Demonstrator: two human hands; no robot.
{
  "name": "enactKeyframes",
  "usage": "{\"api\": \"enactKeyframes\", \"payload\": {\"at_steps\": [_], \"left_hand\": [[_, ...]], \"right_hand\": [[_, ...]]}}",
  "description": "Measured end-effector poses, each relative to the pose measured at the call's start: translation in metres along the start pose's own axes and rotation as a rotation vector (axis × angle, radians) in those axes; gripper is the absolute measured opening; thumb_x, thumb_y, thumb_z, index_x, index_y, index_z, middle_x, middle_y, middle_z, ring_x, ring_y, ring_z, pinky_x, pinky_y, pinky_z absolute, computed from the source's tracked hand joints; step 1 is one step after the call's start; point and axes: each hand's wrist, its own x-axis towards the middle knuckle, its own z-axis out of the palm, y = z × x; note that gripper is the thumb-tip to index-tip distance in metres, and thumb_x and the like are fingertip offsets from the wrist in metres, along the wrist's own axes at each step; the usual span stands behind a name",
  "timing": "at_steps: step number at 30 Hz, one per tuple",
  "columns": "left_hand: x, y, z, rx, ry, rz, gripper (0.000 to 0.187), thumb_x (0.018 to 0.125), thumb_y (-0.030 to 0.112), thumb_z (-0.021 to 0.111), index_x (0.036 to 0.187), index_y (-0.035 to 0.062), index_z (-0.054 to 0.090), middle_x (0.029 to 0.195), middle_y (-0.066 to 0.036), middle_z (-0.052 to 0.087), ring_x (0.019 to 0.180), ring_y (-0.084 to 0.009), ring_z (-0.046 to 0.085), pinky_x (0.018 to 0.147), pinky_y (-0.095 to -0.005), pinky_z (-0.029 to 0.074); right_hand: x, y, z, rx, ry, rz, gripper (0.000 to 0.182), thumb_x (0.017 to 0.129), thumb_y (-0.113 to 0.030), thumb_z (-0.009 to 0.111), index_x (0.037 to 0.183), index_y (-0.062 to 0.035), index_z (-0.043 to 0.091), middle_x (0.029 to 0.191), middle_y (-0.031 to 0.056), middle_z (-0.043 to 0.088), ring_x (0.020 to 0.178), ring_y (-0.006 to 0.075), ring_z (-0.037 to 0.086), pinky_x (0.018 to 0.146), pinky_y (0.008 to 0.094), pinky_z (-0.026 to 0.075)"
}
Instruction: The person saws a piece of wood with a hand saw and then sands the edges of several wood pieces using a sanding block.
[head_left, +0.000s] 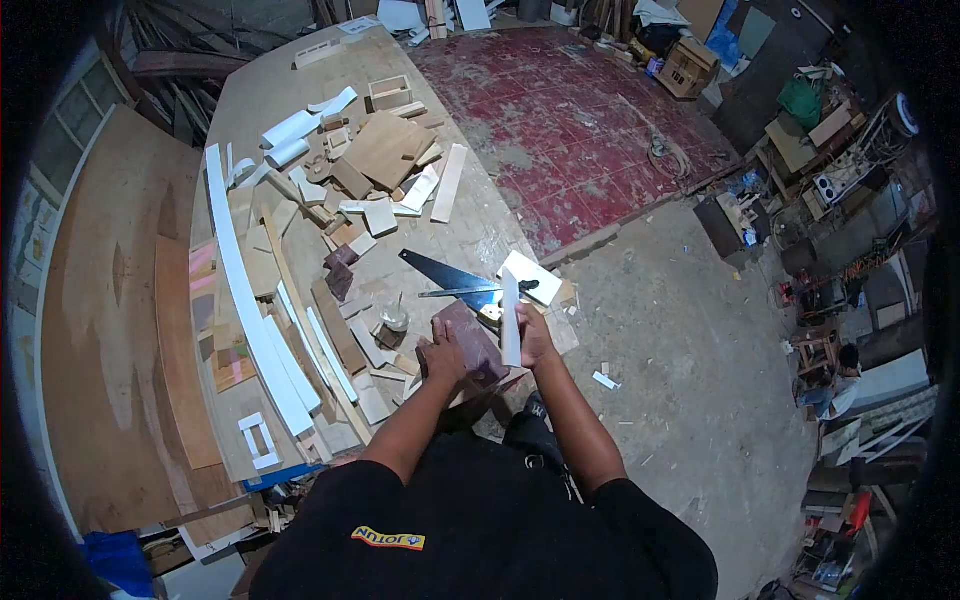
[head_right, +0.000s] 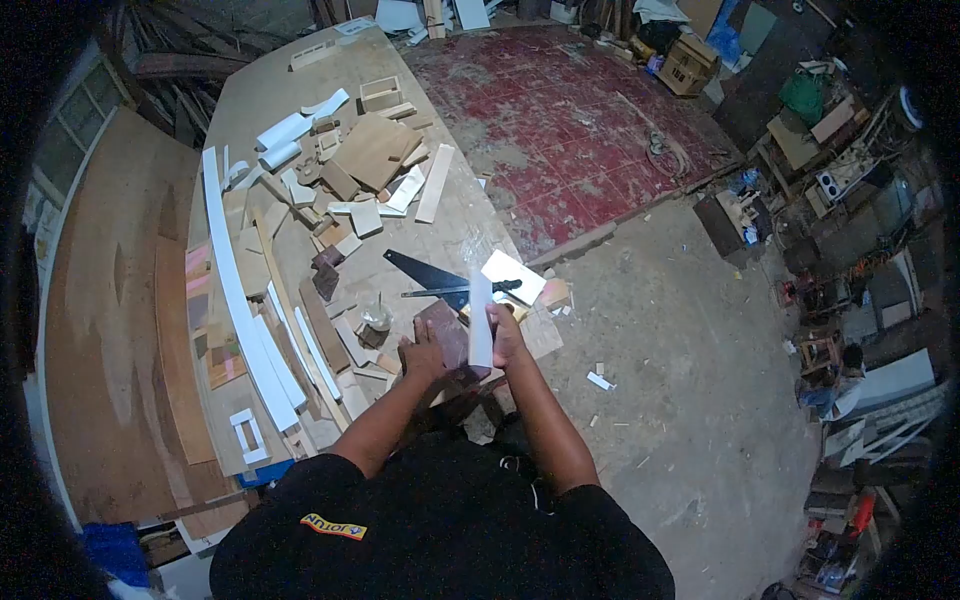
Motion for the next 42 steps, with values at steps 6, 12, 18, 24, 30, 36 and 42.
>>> {"api": "enactKeyframes", "payload": {"at_steps": [6, 12, 18, 24, 30, 36, 42], "left_hand": [[-0.019, 0.001, -0.020, -0.089, -0.007, -0.015, 0.136, 0.063, 0.060, 0.083, 0.156, 0.0061, 0.000, 0.163, -0.021, 0.000, 0.138, -0.0525, 0.032, 0.114, -0.0598, 0.024], [0.011, -0.001, 0.032, 0.029, 0.120, -0.060, 0.131, 0.067, 0.056, 0.081, 0.156, 0.0045, 0.000, 0.163, -0.022, 0.000, 0.139, -0.0537, 0.029, 0.113, -0.0606, 0.025], [-0.034, -0.005, -0.038, -0.077, -0.007, 0.023, 0.133, 0.065, 0.067, 0.076, 0.156, 0.0024, 0.003, 0.162, -0.023, -0.002, 0.137, -0.0560, 0.030, 0.110, -0.0604, 0.030], [-0.027, -0.006, -0.034, -0.126, -0.061, 0.052, 0.134, 0.066, 0.061, 0.079, 0.156, 0.0030, -0.002, 0.162, -0.023, -0.004, 0.138, -0.0562, 0.027, 0.112, -0.0610, 0.027], [-0.011, -0.009, -0.008, -0.051, -0.095, -0.039, 0.109, 0.085, 0.031, 0.067, 0.155, 0.0066, -0.014, 0.163, -0.019, -0.008, 0.144, -0.0480, 0.024, 0.114, -0.0526, 0.028], [-0.005, -0.004, 0.001, -0.011, -0.006, -0.032, 0.116, 0.079, 0.041, 0.073, 0.157, 0.0082, -0.006, 0.163, -0.020, -0.006, 0.140, -0.0535, 0.028, 0.110, -0.0559, 0.034], [-0.022, -0.007, -0.020, -0.023, -0.031, 0.084, 0.125, 0.071, 0.052, 0.079, 0.157, 0.0067, 0.000, 0.162, -0.023, -0.003, 0.137, -0.0566, 0.030, 0.107, -0.0581, 0.037]], "right_hand": [[0.031, 0.035, -0.012, -1.716, 0.330, -0.381, 0.041, 0.091, -0.026, 0.059, 0.121, -0.0023, 0.044, 0.090, 0.0293, 0.066, 0.084, 0.0473, 0.064, 0.073, 0.0563, 0.050], [0.055, 0.088, -0.021, -2.034, 0.259, -0.464, 0.026, 0.095, -0.020, 0.042, 0.114, -0.0044, 0.050, 0.084, 0.0230, 0.068, 0.077, 0.0431, 0.068, 0.063, 0.0556, 0.052], [-0.017, 0.080, -0.042, -2.042, 0.223, -0.295, 0.019, 0.092, -0.016, 0.045, 0.106, -0.0028, 0.046, 0.076, 0.0237, 0.067, 0.072, 0.0442, 0.066, 0.063, 0.0566, 0.051], [0.000, 0.085, -0.036, -1.997, 0.165, -0.230, 0.023, 0.091, -0.018, 0.047, 0.107, -0.0018, 0.044, 0.083, 0.0259, 0.067, 0.076, 0.0463, 0.066, 0.066, 0.0571, 0.051], [0.083, 0.076, 0.021, -1.878, 0.196, -0.356, 0.025, 0.093, -0.022, 0.049, 0.105, -0.0014, 0.045, 0.085, 0.0266, 0.067, 0.078, 0.0473, 0.066, 0.064, 0.0566, 0.050], [0.037, 0.080, -0.005, -1.883, 0.195, -0.330, 0.028, 0.094, -0.022, 0.047, 0.115, -0.0036, 0.048, 0.089, 0.0277, 0.067, 0.079, 0.0467, 0.066, 0.068, 0.0567, 0.051], [-0.017, 0.088, -0.012, -1.967, 0.186, -0.065, 0.033, 0.096, -0.021, 0.042, 0.122, -0.0011, 0.049, 0.102, 0.0300, 0.065, 0.090, 0.0460, 0.066, 0.073, 0.0562, 0.051]]}}
